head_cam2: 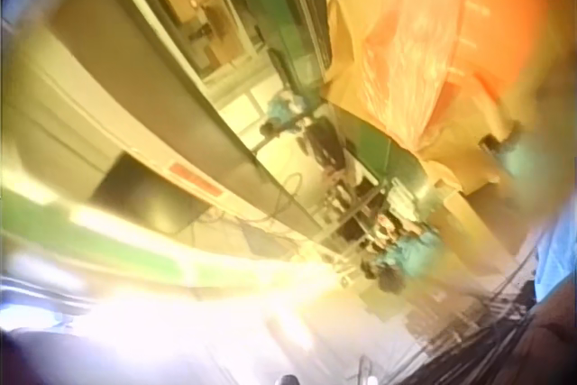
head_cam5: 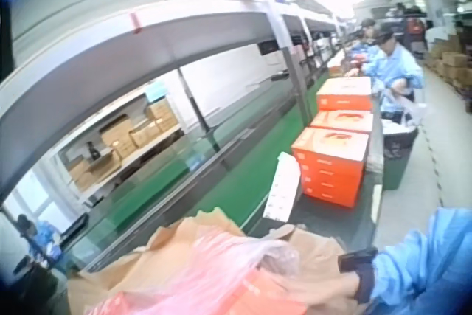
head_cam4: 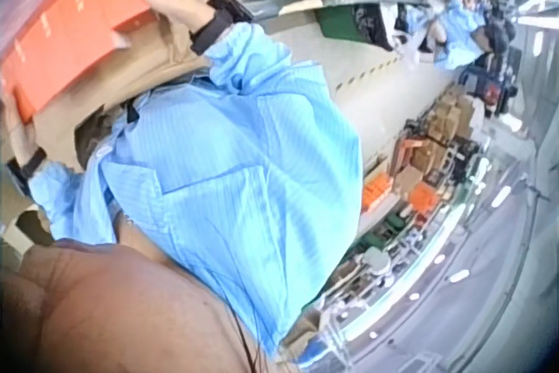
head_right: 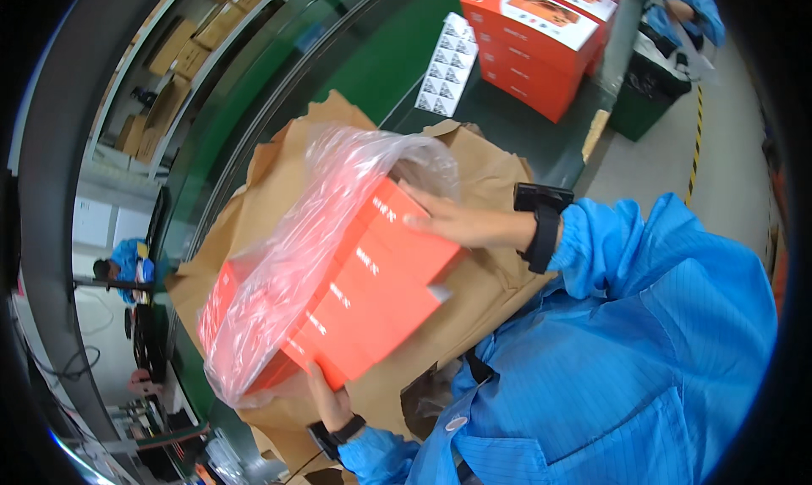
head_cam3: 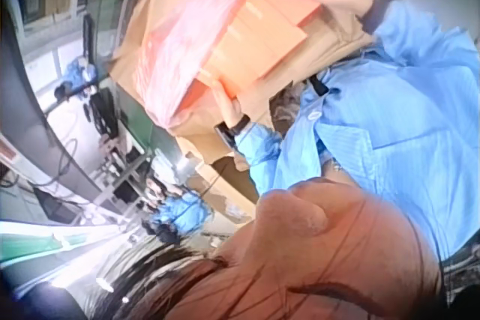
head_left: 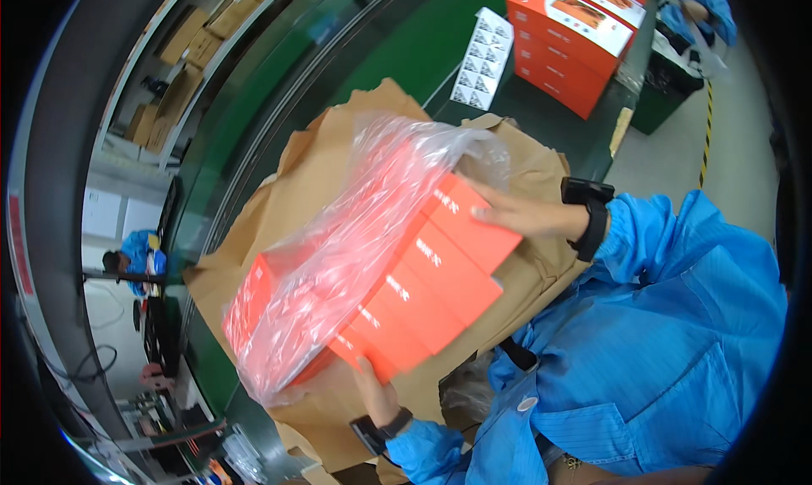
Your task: Unpacking items from a larger box and labeling individual product boxes on an assembly line.
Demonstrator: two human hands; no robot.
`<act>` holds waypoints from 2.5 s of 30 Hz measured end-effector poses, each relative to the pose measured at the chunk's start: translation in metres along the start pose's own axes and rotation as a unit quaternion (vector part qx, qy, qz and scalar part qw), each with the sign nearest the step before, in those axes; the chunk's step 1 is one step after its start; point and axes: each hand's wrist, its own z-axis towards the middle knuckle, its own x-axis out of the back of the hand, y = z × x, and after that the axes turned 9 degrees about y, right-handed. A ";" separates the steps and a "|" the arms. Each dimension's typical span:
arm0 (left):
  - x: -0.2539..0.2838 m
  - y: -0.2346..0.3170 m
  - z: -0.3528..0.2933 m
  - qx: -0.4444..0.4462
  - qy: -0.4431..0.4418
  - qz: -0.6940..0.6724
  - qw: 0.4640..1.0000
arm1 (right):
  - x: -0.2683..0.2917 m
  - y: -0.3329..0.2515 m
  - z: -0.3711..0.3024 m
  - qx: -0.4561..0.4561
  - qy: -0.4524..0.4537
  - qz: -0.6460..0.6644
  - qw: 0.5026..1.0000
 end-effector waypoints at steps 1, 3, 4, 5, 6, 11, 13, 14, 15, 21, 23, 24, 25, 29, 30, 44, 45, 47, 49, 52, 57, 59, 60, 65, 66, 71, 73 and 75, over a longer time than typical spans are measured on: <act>0.010 -0.010 -0.007 0.008 -0.001 0.003 1.000 | -0.001 -0.012 -0.015 0.026 -0.012 -0.063 0.998; 0.015 -0.034 -0.034 0.020 0.004 -0.043 0.999 | 0.001 -0.027 -0.040 0.081 -0.003 -0.132 0.988; 0.014 -0.047 -0.049 0.018 -0.001 -0.050 0.999 | 0.002 -0.034 -0.053 0.135 -0.010 -0.200 0.970; 0.011 -0.059 -0.060 0.015 -0.005 -0.058 0.998 | 0.003 -0.043 -0.064 0.133 0.003 -0.203 0.970; 0.007 -0.072 -0.069 0.037 -0.015 -0.093 0.995 | 0.003 -0.053 -0.073 0.152 -0.006 -0.238 0.959; -0.037 -0.133 -0.113 0.100 -0.085 -0.154 0.979 | 0.025 -0.090 -0.102 0.208 -0.038 -0.342 0.916; -0.065 -0.143 -0.132 0.108 -0.092 -0.151 0.978 | 0.045 -0.092 -0.111 0.251 -0.045 -0.303 0.918; -0.078 -0.145 -0.141 0.106 -0.096 -0.149 0.978 | 0.056 -0.093 -0.117 0.250 -0.051 -0.308 0.917; -0.094 -0.148 -0.151 0.105 -0.101 -0.148 0.978 | 0.071 -0.095 -0.124 0.250 -0.045 -0.315 0.914; -0.193 -0.147 -0.197 0.061 -0.110 -0.159 0.979 | 0.184 -0.120 -0.171 0.209 -0.064 -0.322 0.921; -0.232 -0.136 -0.196 0.028 -0.108 -0.159 0.981 | 0.214 -0.133 -0.178 0.227 -0.032 -0.369 0.901; -0.259 -0.141 -0.180 0.024 -0.121 -0.158 0.980 | 0.235 -0.129 -0.174 0.223 -0.014 -0.383 0.897; -0.279 -0.137 -0.172 0.011 -0.124 -0.150 0.981 | 0.249 -0.135 -0.167 0.228 -0.003 -0.389 0.893; -0.333 -0.112 -0.115 -0.022 -0.113 -0.222 0.968 | 0.247 -0.180 -0.116 0.174 0.011 -0.454 0.874; -0.352 -0.121 -0.092 -0.013 -0.123 -0.224 0.967 | 0.250 -0.170 -0.095 0.160 0.018 -0.478 0.863; -0.422 -0.208 0.045 0.069 -0.155 -0.277 0.946 | 0.214 -0.138 0.012 0.091 0.054 -0.601 0.792; -0.425 -0.212 0.053 0.037 -0.149 -0.246 0.957 | 0.212 -0.137 0.012 0.104 0.062 -0.614 0.780; -0.436 -0.198 0.048 0.006 -0.130 -0.223 0.966 | 0.214 -0.129 0.017 0.112 0.064 -0.611 0.781; -0.428 -0.192 0.049 -0.103 -0.088 -0.084 0.987 | 0.208 -0.130 0.019 0.107 0.075 -0.628 0.768; -0.421 -0.176 0.000 -0.127 -0.072 0.034 0.989 | 0.210 -0.110 0.013 0.160 0.132 -0.631 0.748; -0.353 -0.076 -0.086 -0.102 -0.351 0.071 0.928 | 0.198 -0.103 -0.004 0.367 0.227 -0.639 0.637; -0.293 -0.052 -0.088 -0.048 -0.368 0.097 0.924 | 0.164 -0.107 -0.019 0.422 0.128 -0.429 0.789; -0.264 -0.042 -0.088 -0.054 -0.318 0.102 0.941 | 0.146 -0.104 -0.030 0.428 0.055 -0.363 0.826; -0.152 -0.027 -0.015 -0.359 0.275 0.228 0.862 | 0.031 -0.014 -0.024 0.323 -0.180 -0.104 0.923; -0.145 -0.029 0.006 -0.363 0.275 0.231 0.860 | 0.020 0.014 -0.009 0.335 -0.086 -0.153 0.926; -0.063 -0.046 0.080 -0.403 0.242 0.693 0.546 | -0.003 0.049 0.051 0.223 -0.033 -0.249 0.942; -0.064 -0.059 0.095 -0.443 0.246 0.706 0.495 | 0.019 0.050 0.053 0.171 -0.053 -0.237 0.955; -0.042 -0.090 0.120 -0.350 0.277 0.761 0.470 | 0.026 0.048 0.050 0.107 -0.076 -0.215 0.968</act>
